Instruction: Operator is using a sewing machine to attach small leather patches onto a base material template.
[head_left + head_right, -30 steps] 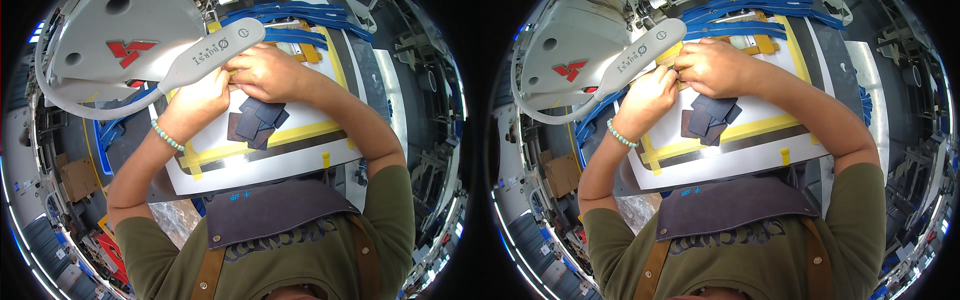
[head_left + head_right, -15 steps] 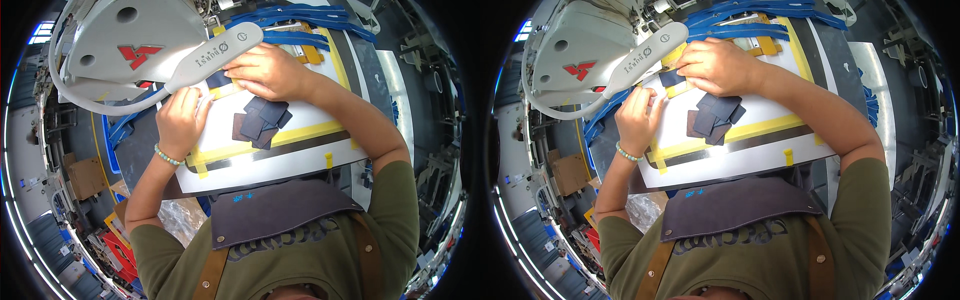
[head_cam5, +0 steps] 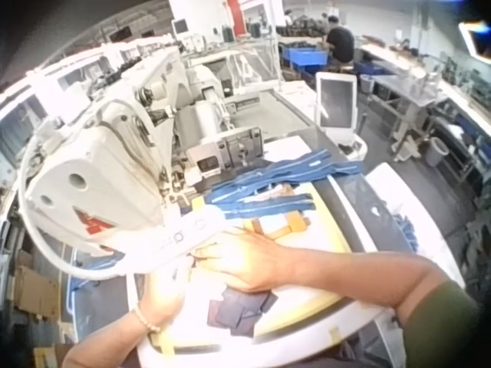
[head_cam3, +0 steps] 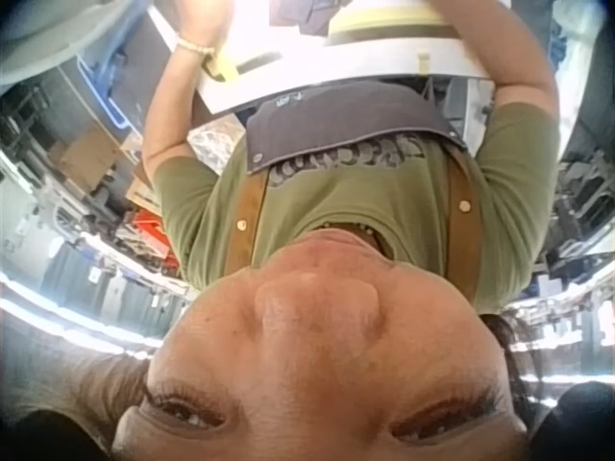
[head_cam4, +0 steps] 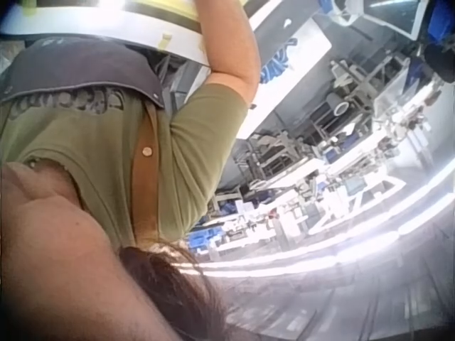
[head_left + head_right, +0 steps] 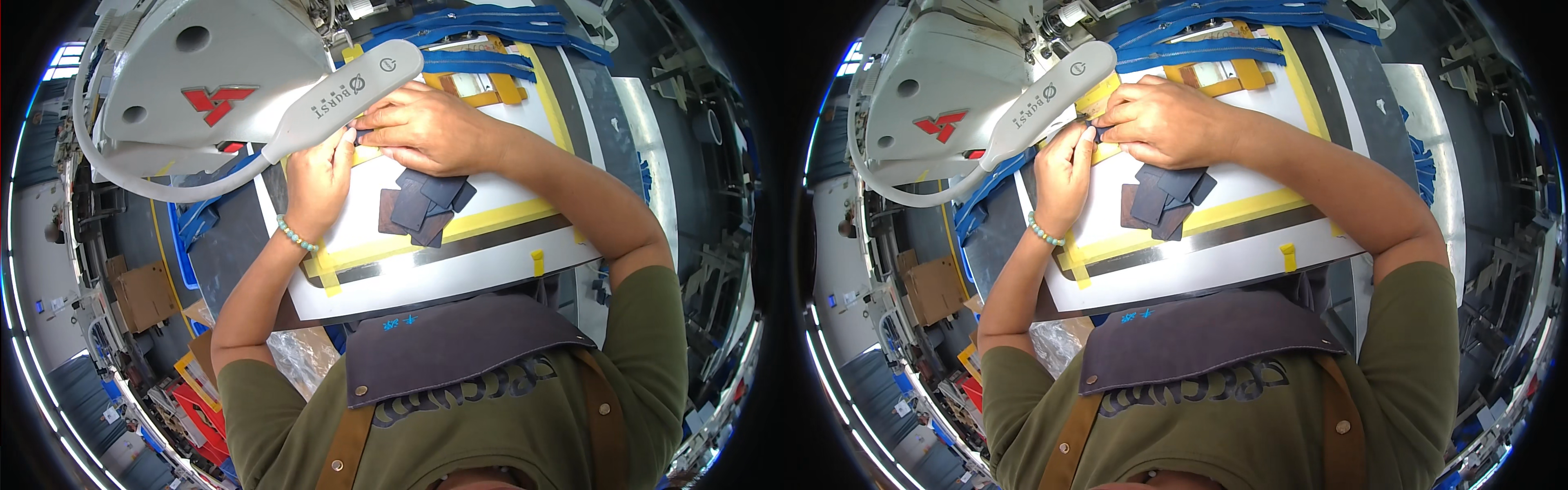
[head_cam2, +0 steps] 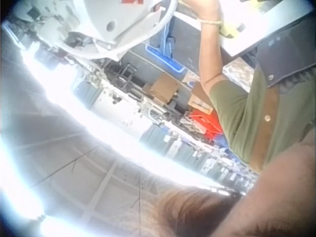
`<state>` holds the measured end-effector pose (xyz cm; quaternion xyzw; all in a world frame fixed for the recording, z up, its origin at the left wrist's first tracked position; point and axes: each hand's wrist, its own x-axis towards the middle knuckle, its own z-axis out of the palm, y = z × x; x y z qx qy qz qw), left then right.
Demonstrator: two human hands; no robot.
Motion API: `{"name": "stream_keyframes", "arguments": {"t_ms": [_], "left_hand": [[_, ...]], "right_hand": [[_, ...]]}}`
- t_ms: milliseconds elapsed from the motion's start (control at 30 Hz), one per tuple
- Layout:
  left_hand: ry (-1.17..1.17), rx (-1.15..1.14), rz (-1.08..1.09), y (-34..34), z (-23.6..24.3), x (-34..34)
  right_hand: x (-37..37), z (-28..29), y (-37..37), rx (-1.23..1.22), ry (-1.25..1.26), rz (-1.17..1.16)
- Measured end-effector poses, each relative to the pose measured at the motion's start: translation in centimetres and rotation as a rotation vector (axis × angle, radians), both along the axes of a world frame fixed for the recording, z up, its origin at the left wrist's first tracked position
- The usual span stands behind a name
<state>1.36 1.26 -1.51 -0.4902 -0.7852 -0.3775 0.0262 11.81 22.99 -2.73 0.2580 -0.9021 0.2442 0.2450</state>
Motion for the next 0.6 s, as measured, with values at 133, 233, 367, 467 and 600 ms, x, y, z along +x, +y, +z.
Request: {"name": "stream_keyframes", "arguments": {"t_ms": [133, 233, 367, 467, 600], "left_hand": [[0.057, -0.003, -0.028, 0.6, 0.3, 0.1], [0.140, -0.035, -0.020, 1.0, 0.5, 0.3], [0.247, -0.017, -0.042, 1.3, 0.2, 0.0], [0.253, -0.018, -0.039, 1.0, 0.5, 0.0], [0.426, -0.041, -0.018, -0.9, 1.0, 0.7]], "right_hand": [[0.1, 0.6, -0.3, -0.008, -0.022, -0.018], [0.2, 1.0, -0.7, -0.006, -0.009, -0.032], [0.2, 0.6, -0.9, -0.025, 0.005, -0.053], [0.2, 0.3, -0.3, -0.030, 0.059, -0.045], [-0.4, 1.5, 2.7, -0.016, 0.137, -0.157]]}}
